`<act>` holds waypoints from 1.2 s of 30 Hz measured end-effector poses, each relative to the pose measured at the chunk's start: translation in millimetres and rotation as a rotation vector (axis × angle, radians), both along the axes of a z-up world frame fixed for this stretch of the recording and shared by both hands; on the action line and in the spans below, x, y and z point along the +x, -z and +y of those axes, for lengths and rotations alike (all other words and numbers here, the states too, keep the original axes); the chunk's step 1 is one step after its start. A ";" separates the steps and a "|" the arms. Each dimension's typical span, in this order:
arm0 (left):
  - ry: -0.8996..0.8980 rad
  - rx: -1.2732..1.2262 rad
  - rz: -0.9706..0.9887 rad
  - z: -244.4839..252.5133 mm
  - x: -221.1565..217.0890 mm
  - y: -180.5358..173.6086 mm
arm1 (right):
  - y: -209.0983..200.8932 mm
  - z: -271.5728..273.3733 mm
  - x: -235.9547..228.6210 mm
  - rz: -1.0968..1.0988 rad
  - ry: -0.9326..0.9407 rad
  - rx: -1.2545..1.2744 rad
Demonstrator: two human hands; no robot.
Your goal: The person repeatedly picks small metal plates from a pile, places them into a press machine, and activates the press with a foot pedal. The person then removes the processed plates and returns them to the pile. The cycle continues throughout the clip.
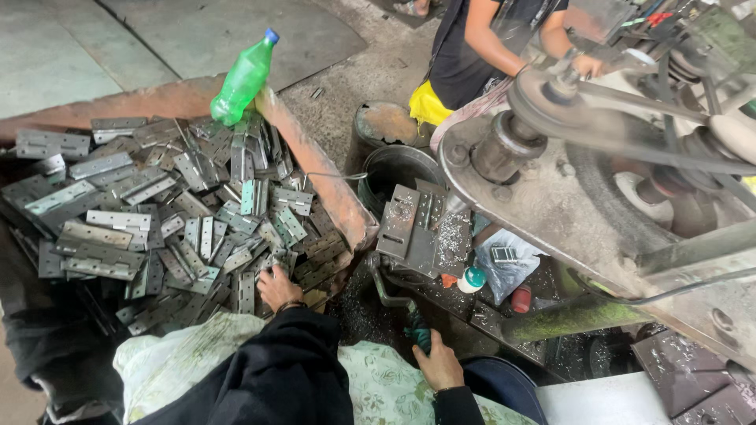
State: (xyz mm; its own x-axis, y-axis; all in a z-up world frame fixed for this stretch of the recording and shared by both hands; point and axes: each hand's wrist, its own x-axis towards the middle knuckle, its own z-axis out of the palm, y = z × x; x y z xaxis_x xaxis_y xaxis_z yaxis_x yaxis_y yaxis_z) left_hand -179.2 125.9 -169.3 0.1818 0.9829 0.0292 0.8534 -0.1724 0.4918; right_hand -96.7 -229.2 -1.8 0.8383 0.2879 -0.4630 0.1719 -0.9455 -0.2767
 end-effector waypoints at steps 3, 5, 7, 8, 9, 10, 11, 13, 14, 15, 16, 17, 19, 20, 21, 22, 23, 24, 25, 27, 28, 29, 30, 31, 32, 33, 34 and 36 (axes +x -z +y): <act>-0.026 0.002 -0.034 1.2 1.2 -2.6 | 0.9 2.8 1.2 0.009 -0.010 -0.011; -0.042 0.005 -0.064 1.9 2.9 -5.4 | 3.1 1.9 0.7 -0.002 -0.009 -0.001; -0.053 -0.005 -0.086 6.4 1.9 -8.1 | 6.0 0.2 -0.7 -0.010 0.002 0.016; -0.077 0.020 -0.128 9.8 0.3 -9.8 | 7.0 -1.3 -1.6 -0.010 0.001 0.018; -0.103 0.047 -0.173 15.2 -0.4 -12.1 | 7.6 -1.3 -1.0 -0.011 -0.001 0.022; -0.129 0.074 -0.218 19.8 -1.7 -14.3 | 7.9 -1.5 -0.9 -0.013 -0.004 0.026; -0.165 0.036 -0.225 25.4 -1.9 -16.8 | 7.8 -0.7 -0.6 -0.022 -0.010 0.034; -0.236 -0.043 -0.235 32.5 -2.9 -19.9 | 7.1 -0.9 -2.9 -0.036 -0.019 0.049; -0.260 -0.021 -0.262 34.6 -1.2 -20.6 | 6.5 -1.1 -3.7 -0.044 -0.022 0.051; -0.286 0.000 -0.286 36.5 1.2 -21.3 | 5.6 -0.1 -3.0 -0.048 -0.027 0.052; -0.312 0.022 -0.310 38.7 5.5 -22.1 | 4.5 1.6 -1.1 -0.052 -0.031 0.053; -0.302 0.014 -0.446 38.1 8.8 -21.5 | 4.2 0.9 -3.3 -0.049 -0.029 0.055; -0.279 -0.008 -0.716 33.5 21.6 -22.3 | 3.0 0.1 -4.7 -0.042 -0.025 0.059; -0.206 -0.086 -0.927 27.1 26.4 -23.8 | 2.6 -1.3 -8.0 -0.044 -0.021 0.069; -0.132 -0.165 -1.143 22.1 36.9 -28.6 | 0.5 0.0 -5.9 -0.053 -0.021 0.080; -0.054 -0.249 -1.357 16.7 43.7 -36.3 | -1.5 0.7 -5.6 -0.063 -0.021 0.092; -0.060 -0.377 -1.499 7.7 51.9 -46.6 | -2.3 1.8 -8.1 -0.068 -0.020 0.090; -0.067 -0.509 -1.637 -5.3 62.1 -59.5 | -2.7 2.8 -11.0 -0.073 -0.019 0.087; -0.025 -0.474 -1.603 -19.6 73.9 -75.1 | -4.3 2.5 -10.2 -0.082 -0.022 0.083; 0.073 -0.381 -1.513 -50.0 96.9 -110.8 | -6.0 2.5 -10.8 -0.085 -0.031 0.083; 0.127 -0.325 -1.457 -67.2 106.9 -128.4 | -7.2 2.0 -10.0 -0.088 -0.037 0.082; 0.228 -0.296 -1.301 -86.9 114.3 -143.9 | -7.6 2.7 -10.3 -0.068 -0.037 0.082; 0.325 -0.265 -1.142 -105.5 120.5 -157.4 | -8.5 2.4 -10.6 -0.048 -0.037 0.083; 0.557 -0.162 -0.825 -118.7 124.0 -167.8 | -9.3 2.9 -10.2 -0.026 -0.037 0.085; 0.767 -0.057 -0.495 -130.1 125.3 -174.5 | -9.9 3.6 -10.7 -0.037 -0.040 0.088; 0.937 0.150 -0.394 -142.6 125.2 -177.2 | -10.9 3.6 -10.1 -0.049 -0.038 0.092; 1.100 0.359 -0.285 -152.2 125.5 -177.0 | -11.7 4.6 -8.0 -0.061 -0.037 0.096; 1.205 0.377 -0.189 -166.6 119.7 -166.7 | -11.9 2.6 -9.3 -0.072 -0.033 0.091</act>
State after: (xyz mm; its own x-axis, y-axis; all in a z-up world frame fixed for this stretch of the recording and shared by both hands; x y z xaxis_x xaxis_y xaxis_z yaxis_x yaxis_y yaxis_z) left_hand -59.5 -40.8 -2.6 0.9114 0.1251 0.3919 -0.0170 -0.9404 0.3396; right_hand -106.0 -226.6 10.0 0.8577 0.3542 -0.3728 0.2252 -0.9105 -0.3470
